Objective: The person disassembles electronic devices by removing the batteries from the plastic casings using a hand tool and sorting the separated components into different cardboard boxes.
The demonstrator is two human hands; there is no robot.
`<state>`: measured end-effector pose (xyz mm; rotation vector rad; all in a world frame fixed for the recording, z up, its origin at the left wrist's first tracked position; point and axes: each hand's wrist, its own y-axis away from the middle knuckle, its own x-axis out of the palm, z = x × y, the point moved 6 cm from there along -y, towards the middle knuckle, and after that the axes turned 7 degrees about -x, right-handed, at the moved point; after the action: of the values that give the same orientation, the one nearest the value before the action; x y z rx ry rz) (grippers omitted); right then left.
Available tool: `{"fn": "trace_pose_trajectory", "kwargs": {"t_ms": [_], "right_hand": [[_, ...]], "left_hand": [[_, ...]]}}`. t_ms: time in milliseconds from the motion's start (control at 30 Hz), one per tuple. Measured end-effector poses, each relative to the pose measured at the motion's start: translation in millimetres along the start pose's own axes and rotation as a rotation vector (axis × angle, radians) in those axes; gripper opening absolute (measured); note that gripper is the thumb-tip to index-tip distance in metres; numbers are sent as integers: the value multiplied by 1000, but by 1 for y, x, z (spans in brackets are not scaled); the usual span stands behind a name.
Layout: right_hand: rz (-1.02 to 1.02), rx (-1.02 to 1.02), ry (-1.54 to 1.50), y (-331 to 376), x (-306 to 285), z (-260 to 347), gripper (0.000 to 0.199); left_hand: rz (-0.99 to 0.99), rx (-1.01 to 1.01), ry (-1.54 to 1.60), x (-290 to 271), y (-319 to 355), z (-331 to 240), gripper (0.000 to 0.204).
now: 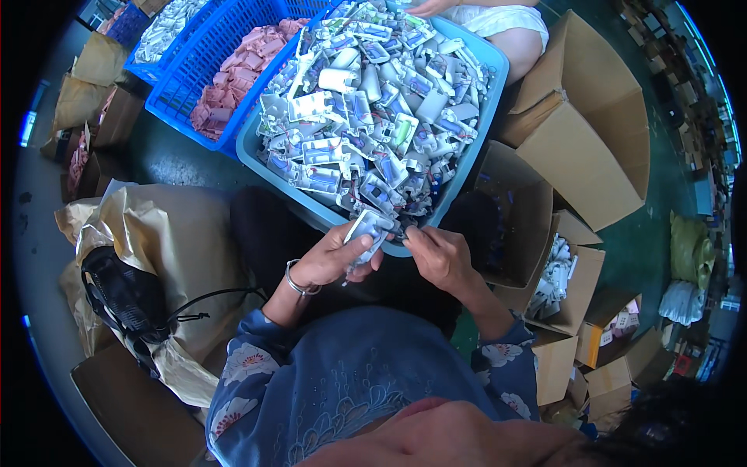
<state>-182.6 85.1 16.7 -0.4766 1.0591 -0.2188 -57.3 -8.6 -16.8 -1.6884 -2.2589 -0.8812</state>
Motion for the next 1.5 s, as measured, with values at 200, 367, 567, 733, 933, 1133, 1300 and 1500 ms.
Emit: {"fn": "trace_pose_trajectory", "kwargs": {"t_ms": [200,367,567,733,933,1133,1300,1500], "right_hand": [[-60,-275,104,1,-2,-10,25],[-100,-78,174,-8,-4,-18,22],[-246,674,-1206,-2,34,-25,16],[-427,705,-1248,-3,55,-14,16],[-412,690,-1191,-2,56,-6,10],[-208,733,-1217,8,69,18,18],[-181,751,-1192,12,75,21,21],[-168,694,-1059,14,70,10,17]], "left_hand": [[187,-62,202,7,-3,6,44],[-105,-1,81,0,-11,5,35],[-493,427,-738,0,-7,-16,27],[-443,486,-830,14,-5,-12,38],[-432,375,-703,9,0,-8,38],[-626,355,-642,-7,4,-19,37],[-569,384,-661,-8,4,-20,39],[-544,402,-686,-5,-2,-17,42]]}}
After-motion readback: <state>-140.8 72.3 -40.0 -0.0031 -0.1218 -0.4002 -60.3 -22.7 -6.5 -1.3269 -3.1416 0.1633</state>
